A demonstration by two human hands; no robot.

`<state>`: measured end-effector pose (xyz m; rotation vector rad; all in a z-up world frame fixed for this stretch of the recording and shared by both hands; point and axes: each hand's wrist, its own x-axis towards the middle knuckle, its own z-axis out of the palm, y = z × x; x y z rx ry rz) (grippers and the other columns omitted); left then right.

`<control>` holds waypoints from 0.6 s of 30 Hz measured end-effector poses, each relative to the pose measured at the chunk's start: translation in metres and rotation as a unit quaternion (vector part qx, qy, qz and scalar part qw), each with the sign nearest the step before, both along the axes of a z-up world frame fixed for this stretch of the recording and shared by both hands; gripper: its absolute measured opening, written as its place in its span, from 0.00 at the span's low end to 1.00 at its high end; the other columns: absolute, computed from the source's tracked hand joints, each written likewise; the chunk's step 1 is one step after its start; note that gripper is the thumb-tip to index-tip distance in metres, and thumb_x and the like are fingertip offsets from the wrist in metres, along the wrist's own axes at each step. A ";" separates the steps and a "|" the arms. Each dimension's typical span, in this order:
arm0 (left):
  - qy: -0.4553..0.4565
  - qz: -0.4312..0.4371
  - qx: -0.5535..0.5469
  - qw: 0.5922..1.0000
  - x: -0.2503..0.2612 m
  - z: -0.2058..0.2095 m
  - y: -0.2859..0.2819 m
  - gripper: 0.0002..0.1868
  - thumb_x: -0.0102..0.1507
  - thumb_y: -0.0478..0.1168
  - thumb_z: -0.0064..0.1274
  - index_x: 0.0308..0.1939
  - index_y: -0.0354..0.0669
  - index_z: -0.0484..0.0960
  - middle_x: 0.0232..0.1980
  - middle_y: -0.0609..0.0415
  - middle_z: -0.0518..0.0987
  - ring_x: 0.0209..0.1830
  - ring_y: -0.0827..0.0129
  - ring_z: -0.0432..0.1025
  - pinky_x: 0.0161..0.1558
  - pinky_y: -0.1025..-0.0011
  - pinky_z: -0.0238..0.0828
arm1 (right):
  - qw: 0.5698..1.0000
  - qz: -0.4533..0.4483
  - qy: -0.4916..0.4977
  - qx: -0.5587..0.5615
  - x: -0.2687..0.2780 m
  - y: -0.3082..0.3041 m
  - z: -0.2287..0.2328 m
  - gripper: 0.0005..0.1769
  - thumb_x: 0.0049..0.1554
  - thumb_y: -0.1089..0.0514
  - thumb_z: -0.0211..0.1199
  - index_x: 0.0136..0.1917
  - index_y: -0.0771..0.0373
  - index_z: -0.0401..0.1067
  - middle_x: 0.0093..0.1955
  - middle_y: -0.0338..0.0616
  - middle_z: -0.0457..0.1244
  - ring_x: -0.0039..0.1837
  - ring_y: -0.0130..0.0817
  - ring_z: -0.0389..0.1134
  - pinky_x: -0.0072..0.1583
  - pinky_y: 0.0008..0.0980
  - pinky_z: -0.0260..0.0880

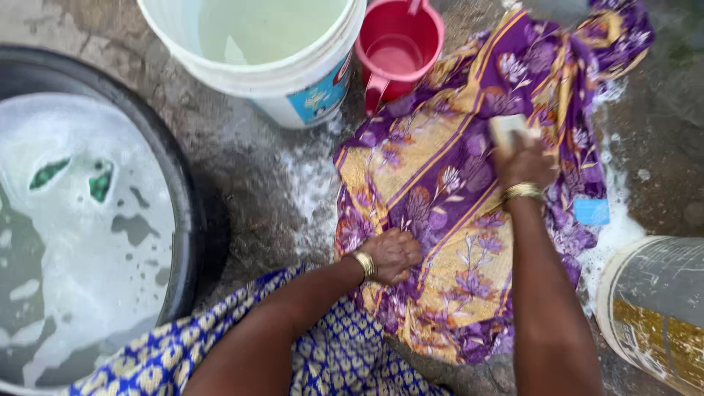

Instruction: The person scrubs a patterned purple cloth on the ground using a bar of soap, dips a mug into a bucket of water to rinse the fabric, and lathers the material with their hands.

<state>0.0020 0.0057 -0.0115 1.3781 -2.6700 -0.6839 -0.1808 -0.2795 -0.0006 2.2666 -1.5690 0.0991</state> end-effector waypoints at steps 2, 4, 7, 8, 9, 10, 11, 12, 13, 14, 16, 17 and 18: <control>-0.011 -0.008 0.013 1.000 0.001 0.002 -0.010 0.24 0.58 0.51 0.49 0.54 0.45 0.77 0.54 0.49 0.74 0.54 0.61 0.67 0.54 0.57 0.65 | 0.986 0.098 -0.079 0.107 0.013 0.033 -0.015 0.27 0.47 0.31 0.62 0.55 0.43 0.78 0.47 0.48 0.69 0.40 0.48 0.69 0.32 0.44 0.70; -0.008 -0.002 0.035 0.999 0.000 0.006 -0.007 0.23 0.59 0.51 0.49 0.54 0.46 0.77 0.54 0.49 0.74 0.56 0.61 0.67 0.56 0.57 0.64 | 0.939 0.250 -0.143 0.187 0.017 0.092 -0.037 0.27 0.50 0.32 0.63 0.58 0.45 0.77 0.50 0.48 0.69 0.43 0.48 0.69 0.36 0.45 0.71; -0.001 0.002 0.061 0.998 0.002 0.012 0.000 0.21 0.60 0.50 0.49 0.54 0.47 0.78 0.55 0.52 0.75 0.59 0.62 0.67 0.60 0.58 0.64 | 0.941 0.179 -0.180 0.225 -0.006 0.082 -0.053 0.29 0.54 0.34 0.64 0.63 0.48 0.74 0.54 0.49 0.68 0.47 0.48 0.69 0.42 0.46 0.71; -0.004 -0.002 0.069 0.998 0.000 0.013 0.002 0.21 0.61 0.50 0.48 0.55 0.47 0.77 0.55 0.51 0.75 0.58 0.63 0.67 0.60 0.58 0.64 | 0.942 0.103 -0.204 0.246 -0.024 0.062 -0.052 0.29 0.55 0.35 0.64 0.65 0.49 0.74 0.56 0.49 0.68 0.49 0.48 0.69 0.44 0.46 0.71; -0.012 -0.007 0.068 0.998 0.003 0.014 -0.003 0.21 0.61 0.49 0.47 0.56 0.46 0.77 0.54 0.50 0.75 0.58 0.63 0.68 0.59 0.59 0.64 | 0.955 0.078 -0.203 0.201 -0.036 0.037 -0.047 0.30 0.57 0.35 0.65 0.66 0.50 0.73 0.57 0.49 0.68 0.50 0.47 0.69 0.46 0.47 0.72; -0.010 0.000 0.054 0.999 0.005 0.014 -0.007 0.21 0.61 0.49 0.47 0.55 0.46 0.77 0.54 0.50 0.75 0.57 0.62 0.67 0.59 0.58 0.63 | 0.975 0.078 -0.172 0.115 -0.052 0.018 -0.039 0.30 0.58 0.36 0.65 0.68 0.51 0.72 0.58 0.49 0.68 0.52 0.47 0.69 0.48 0.47 0.72; -0.004 0.003 0.043 0.999 0.004 0.014 -0.005 0.22 0.60 0.49 0.47 0.55 0.46 0.77 0.55 0.50 0.74 0.57 0.61 0.67 0.58 0.57 0.63 | 0.987 0.073 -0.131 0.057 -0.070 0.012 -0.032 0.31 0.59 0.37 0.65 0.69 0.52 0.71 0.60 0.49 0.68 0.53 0.47 0.68 0.50 0.47 0.72; 0.003 0.007 0.033 0.999 0.003 0.014 -0.004 0.22 0.60 0.50 0.48 0.55 0.46 0.77 0.55 0.49 0.74 0.57 0.60 0.67 0.57 0.57 0.63 | 0.995 0.044 -0.076 0.044 -0.077 0.016 -0.032 0.31 0.56 0.35 0.65 0.68 0.49 0.72 0.59 0.50 0.68 0.52 0.48 0.69 0.47 0.47 0.73; -0.014 -0.003 0.043 0.999 0.002 0.013 -0.006 0.22 0.60 0.49 0.47 0.55 0.46 0.77 0.55 0.49 0.74 0.58 0.61 0.67 0.58 0.57 0.63 | 0.999 0.017 -0.021 0.030 -0.084 0.021 -0.032 0.31 0.53 0.33 0.65 0.66 0.46 0.72 0.58 0.50 0.68 0.51 0.49 0.70 0.44 0.47 0.73; -0.032 -0.012 0.052 0.998 0.003 0.012 -0.008 0.21 0.61 0.49 0.47 0.56 0.46 0.76 0.56 0.49 0.73 0.58 0.62 0.66 0.58 0.57 0.62 | 0.999 -0.011 0.034 0.016 -0.093 0.028 -0.030 0.32 0.50 0.31 0.65 0.64 0.42 0.72 0.58 0.51 0.68 0.50 0.50 0.71 0.40 0.47 0.73; -0.048 -0.020 0.064 0.997 -0.001 0.010 -0.006 0.22 0.62 0.49 0.46 0.57 0.47 0.76 0.57 0.49 0.73 0.59 0.62 0.66 0.59 0.57 0.62 | 0.976 0.030 -0.123 0.178 -0.093 0.072 -0.043 0.32 0.65 0.38 0.58 0.78 0.50 0.66 0.58 0.51 0.67 0.45 0.45 0.69 0.45 0.45 0.71; -0.052 -0.021 0.065 0.996 0.001 0.010 -0.005 0.22 0.62 0.49 0.46 0.57 0.46 0.76 0.57 0.49 0.73 0.59 0.62 0.66 0.60 0.58 0.62 | 0.964 0.070 -0.145 0.213 -0.090 0.108 -0.047 0.33 0.62 0.37 0.60 0.76 0.52 0.67 0.55 0.51 0.68 0.47 0.45 0.70 0.46 0.45 0.72; -0.056 -0.022 0.065 0.996 0.001 0.009 -0.005 0.22 0.61 0.49 0.46 0.57 0.46 0.76 0.57 0.49 0.73 0.60 0.62 0.65 0.60 0.58 0.61 | 0.949 0.109 -0.166 0.247 -0.077 0.144 -0.053 0.35 0.59 0.37 0.62 0.74 0.53 0.68 0.51 0.51 0.69 0.48 0.45 0.71 0.46 0.44 0.73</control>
